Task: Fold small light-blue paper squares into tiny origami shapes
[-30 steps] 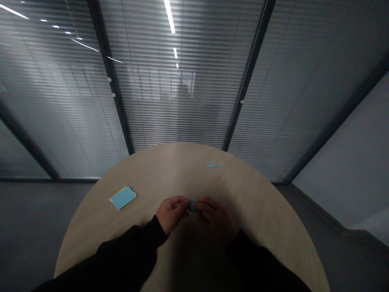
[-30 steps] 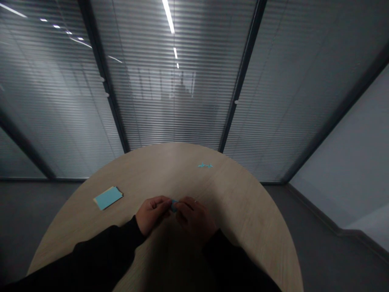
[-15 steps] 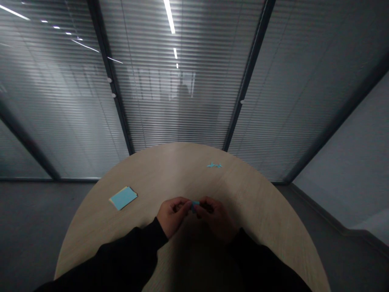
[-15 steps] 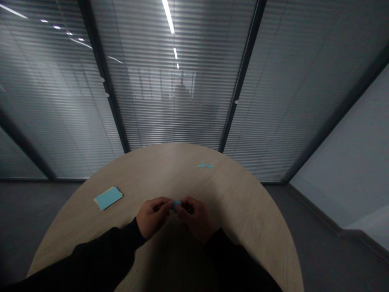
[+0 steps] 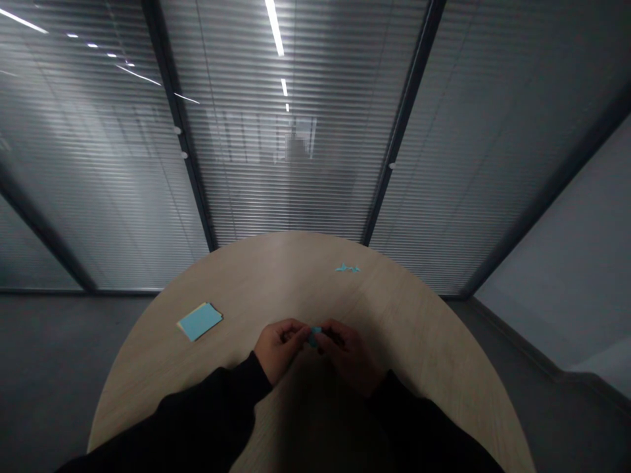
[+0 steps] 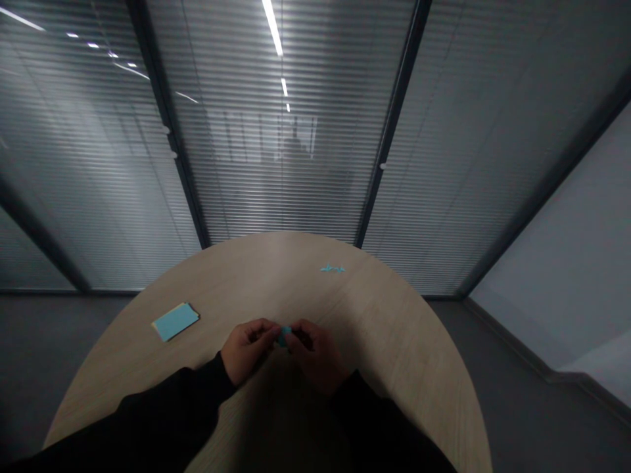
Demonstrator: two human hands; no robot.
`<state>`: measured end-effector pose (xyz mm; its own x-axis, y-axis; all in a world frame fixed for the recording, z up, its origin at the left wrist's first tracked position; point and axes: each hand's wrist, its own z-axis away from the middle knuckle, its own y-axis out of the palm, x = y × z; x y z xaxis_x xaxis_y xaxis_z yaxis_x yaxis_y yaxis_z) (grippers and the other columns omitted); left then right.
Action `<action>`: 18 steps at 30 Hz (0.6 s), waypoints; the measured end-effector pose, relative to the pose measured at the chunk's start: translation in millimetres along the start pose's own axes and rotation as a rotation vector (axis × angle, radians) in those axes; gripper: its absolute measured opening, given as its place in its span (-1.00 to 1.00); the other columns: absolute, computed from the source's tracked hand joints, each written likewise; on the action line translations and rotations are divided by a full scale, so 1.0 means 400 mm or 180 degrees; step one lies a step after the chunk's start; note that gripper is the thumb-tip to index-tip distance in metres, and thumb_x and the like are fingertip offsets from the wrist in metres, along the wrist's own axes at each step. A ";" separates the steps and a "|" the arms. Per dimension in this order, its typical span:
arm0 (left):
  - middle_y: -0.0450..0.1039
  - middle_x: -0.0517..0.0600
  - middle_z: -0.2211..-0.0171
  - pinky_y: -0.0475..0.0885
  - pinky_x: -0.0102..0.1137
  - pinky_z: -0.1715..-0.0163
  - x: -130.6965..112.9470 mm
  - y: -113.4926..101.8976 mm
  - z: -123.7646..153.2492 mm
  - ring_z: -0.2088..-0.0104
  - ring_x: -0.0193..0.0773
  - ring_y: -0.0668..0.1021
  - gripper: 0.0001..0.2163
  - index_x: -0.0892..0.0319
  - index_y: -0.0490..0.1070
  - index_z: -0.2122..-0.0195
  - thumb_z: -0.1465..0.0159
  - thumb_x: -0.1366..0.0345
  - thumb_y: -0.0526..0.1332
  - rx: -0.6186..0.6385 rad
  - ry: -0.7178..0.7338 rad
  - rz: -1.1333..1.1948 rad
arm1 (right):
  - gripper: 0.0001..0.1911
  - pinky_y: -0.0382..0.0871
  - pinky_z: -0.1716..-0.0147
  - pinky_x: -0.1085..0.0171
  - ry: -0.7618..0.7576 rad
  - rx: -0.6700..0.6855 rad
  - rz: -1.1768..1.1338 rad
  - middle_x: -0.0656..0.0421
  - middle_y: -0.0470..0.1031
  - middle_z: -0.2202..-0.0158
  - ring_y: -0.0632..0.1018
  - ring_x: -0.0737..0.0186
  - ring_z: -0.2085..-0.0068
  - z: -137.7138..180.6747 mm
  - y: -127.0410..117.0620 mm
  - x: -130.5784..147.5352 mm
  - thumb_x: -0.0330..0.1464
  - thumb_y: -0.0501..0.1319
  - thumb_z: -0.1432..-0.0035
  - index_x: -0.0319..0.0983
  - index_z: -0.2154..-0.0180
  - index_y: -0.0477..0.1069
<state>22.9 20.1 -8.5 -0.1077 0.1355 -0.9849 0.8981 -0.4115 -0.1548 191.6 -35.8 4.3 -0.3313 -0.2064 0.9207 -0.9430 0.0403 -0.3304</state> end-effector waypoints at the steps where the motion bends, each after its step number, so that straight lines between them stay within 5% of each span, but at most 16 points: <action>1: 0.38 -0.07 0.62 0.23 -0.48 0.55 0.001 0.000 0.000 0.59 -0.38 0.36 -0.63 0.27 0.50 0.39 -0.16 -0.01 0.23 -0.0016 0.0028 -0.0038 | -0.67 0.27 0.44 0.36 0.0003 -0.0012 0.0038 0.23 0.40 0.50 0.40 0.33 0.46 0.000 0.001 -0.001 -0.13 0.17 -0.20 -0.28 0.37 0.43; 10: 0.39 -0.06 0.60 0.20 -0.49 0.56 -0.013 0.001 0.012 0.59 -0.37 0.35 -0.64 0.25 0.48 0.40 -0.20 0.00 0.20 -0.0008 0.0213 -0.0292 | -0.67 0.28 0.44 0.36 0.0135 0.0068 -0.0196 0.23 0.42 0.50 0.42 0.33 0.45 -0.001 0.002 -0.008 -0.12 0.22 -0.17 -0.28 0.38 0.45; 18: 0.35 -0.09 0.62 0.19 -0.49 0.57 -0.004 0.002 0.007 0.60 -0.38 0.34 -0.64 0.25 0.42 0.43 -0.20 -0.01 0.19 -0.0114 0.0199 -0.0084 | -0.54 0.28 0.44 0.33 0.0204 0.0050 -0.0670 0.22 0.34 0.53 0.40 0.31 0.46 -0.007 0.007 -0.005 -0.02 0.07 -0.24 -0.26 0.46 0.36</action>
<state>22.7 17.1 -7.5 -0.1059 0.2023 -0.9736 0.9102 -0.3747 -0.1768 189.4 -32.5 1.9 -0.1289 -0.1459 0.9809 -0.9912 -0.0125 -0.1321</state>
